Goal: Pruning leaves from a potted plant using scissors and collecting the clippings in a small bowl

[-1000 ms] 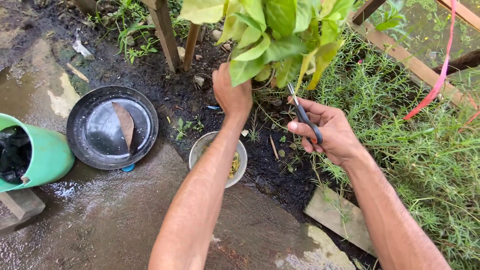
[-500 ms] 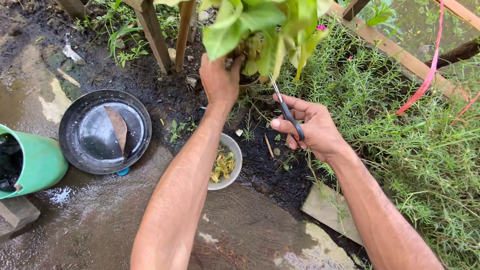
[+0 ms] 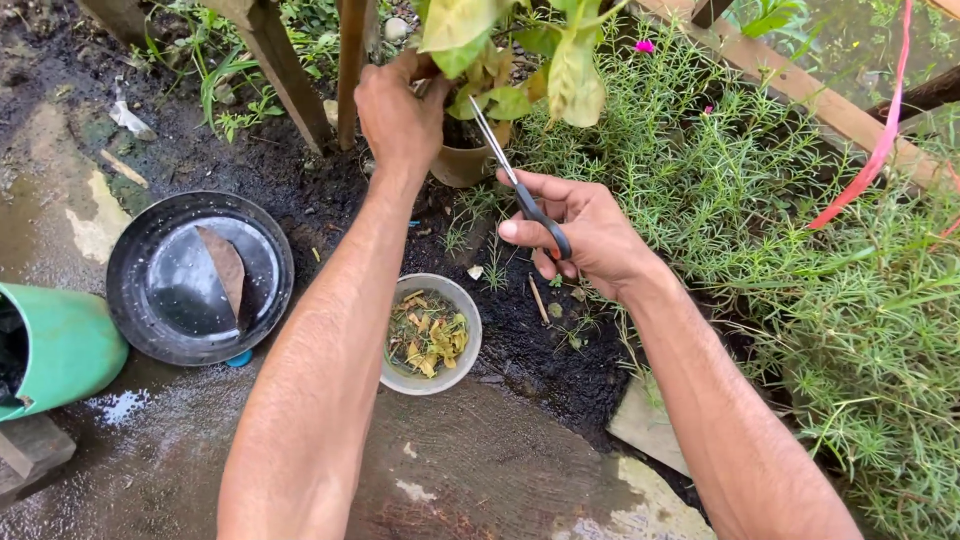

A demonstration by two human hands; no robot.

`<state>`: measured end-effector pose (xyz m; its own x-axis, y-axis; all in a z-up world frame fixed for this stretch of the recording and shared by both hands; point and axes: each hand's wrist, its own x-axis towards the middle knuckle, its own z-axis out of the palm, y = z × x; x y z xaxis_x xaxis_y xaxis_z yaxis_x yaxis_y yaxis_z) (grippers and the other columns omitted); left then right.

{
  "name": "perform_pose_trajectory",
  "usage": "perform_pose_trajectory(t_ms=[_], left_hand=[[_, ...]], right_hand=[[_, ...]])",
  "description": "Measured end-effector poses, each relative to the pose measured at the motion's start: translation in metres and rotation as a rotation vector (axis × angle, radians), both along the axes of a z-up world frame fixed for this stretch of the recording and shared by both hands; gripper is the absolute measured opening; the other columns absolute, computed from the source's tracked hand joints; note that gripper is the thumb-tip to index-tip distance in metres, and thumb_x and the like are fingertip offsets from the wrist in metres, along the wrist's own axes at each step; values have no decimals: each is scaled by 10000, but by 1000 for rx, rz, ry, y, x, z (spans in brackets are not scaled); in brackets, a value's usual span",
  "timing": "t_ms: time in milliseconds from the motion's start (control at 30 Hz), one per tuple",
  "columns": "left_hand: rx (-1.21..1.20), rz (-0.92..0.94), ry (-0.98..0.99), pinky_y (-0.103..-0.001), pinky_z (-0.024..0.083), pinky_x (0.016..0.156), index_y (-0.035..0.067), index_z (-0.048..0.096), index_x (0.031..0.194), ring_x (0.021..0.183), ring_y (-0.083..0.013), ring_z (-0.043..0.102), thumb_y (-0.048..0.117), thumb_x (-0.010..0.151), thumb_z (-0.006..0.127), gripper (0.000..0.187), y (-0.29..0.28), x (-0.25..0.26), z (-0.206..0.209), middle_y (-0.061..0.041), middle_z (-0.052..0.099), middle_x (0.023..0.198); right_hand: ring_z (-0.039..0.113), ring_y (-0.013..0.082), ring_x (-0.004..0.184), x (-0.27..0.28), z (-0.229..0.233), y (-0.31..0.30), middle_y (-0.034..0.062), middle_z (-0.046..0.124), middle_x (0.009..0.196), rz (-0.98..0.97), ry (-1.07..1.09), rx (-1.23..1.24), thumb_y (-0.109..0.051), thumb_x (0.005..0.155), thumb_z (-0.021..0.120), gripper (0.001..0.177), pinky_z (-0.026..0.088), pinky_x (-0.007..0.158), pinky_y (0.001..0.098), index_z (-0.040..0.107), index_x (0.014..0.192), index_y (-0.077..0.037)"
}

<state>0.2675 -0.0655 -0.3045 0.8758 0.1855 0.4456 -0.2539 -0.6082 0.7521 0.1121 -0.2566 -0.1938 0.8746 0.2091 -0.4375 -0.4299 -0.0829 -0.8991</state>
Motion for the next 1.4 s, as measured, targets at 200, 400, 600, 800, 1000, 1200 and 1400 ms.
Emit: perform_pose_trajectory(t_ms=[200,400,600,800,1000,1200,1400], left_hand=[[-46,-68,-62,-345,620,653,58,789,1005,761,-180,792,133,864,854,172,10,15,-4,-97,811,949],[-45,-1,92,-388,601,627,24,748,881,750,-190,777,170,853,871,194,4,11,11,-97,805,917],[-128,-31,-67,-300,628,605,20,698,954,748,-146,769,107,816,884,248,1,13,4,-71,789,903],[-205,-51,-155,-276,625,584,-5,708,1001,725,-173,746,-53,806,796,219,-8,9,9,-65,717,874],[-187,-33,-235,-271,620,689,2,726,960,792,-150,770,-76,859,746,130,-18,5,6,-88,678,985],[-222,-69,-187,-272,619,674,-32,698,963,770,-159,753,23,898,765,109,-24,-5,19,-115,653,997],[-149,2,-147,-251,638,615,-27,721,1003,761,-147,720,98,865,807,205,-30,-4,11,-118,640,1007]], right_hand=[[533,22,425,14,-2,-1,-77,573,666,0,-7,4,-185,758,863,721,319,328,175,630,1439,-146],[536,23,426,20,-9,-4,-58,597,667,-14,-38,45,-204,753,874,744,322,324,167,619,1448,-131],[548,17,433,19,-10,2,-52,617,700,-39,-33,82,-197,769,862,755,332,321,160,592,1469,-111],[548,24,432,21,-11,9,-35,616,711,-59,-35,136,-180,778,860,751,330,314,164,585,1473,-104],[547,20,429,23,-4,14,-39,638,736,-104,-12,116,-183,781,851,746,357,311,163,587,1475,-113],[552,33,422,29,-9,14,-12,636,755,-129,-9,142,-194,781,861,756,355,299,167,584,1480,-121],[603,73,433,36,-6,25,67,730,857,-143,-20,250,-198,781,852,751,390,295,176,572,1467,-73]])
